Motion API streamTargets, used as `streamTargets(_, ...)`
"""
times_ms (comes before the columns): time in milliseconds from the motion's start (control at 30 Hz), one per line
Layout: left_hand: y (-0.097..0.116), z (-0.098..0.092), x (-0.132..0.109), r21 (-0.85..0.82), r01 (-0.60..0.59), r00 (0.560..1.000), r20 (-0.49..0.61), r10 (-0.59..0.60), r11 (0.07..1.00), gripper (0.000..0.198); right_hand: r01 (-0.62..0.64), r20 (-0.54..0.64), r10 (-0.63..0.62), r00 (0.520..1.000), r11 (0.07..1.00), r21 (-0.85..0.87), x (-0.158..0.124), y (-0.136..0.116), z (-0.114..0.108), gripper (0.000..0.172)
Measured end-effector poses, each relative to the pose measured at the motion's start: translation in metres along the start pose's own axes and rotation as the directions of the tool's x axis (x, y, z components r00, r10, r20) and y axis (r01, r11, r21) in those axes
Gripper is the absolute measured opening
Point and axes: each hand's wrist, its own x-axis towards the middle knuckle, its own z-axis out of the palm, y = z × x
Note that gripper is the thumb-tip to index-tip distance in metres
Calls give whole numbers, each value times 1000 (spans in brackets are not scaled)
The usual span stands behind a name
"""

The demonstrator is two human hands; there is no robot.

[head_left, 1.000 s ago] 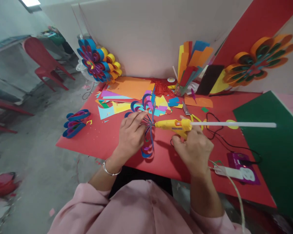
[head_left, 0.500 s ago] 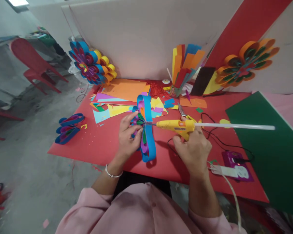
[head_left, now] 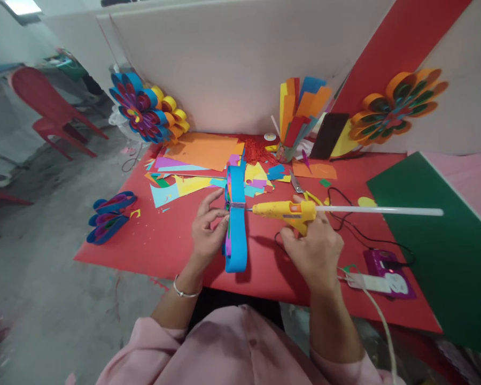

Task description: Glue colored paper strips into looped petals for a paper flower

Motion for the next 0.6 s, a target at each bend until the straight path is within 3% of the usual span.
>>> streamTargets(200,-8,5,-4,-134,94,995,-15,-97,987,28,17,-31,-17,999,1000,7,-1,-2,-1,17)
streamTargets(400,-6,7,-7,-297,222,975,48,-218,929,24,13,-34,-14,999,999,-36,-3,-1,0,17)
streamTargets(600,-2,7,-7,-303,240,970,49,-237,922,23,36,-44,-38,998,999,-25,-4,0,1,21)
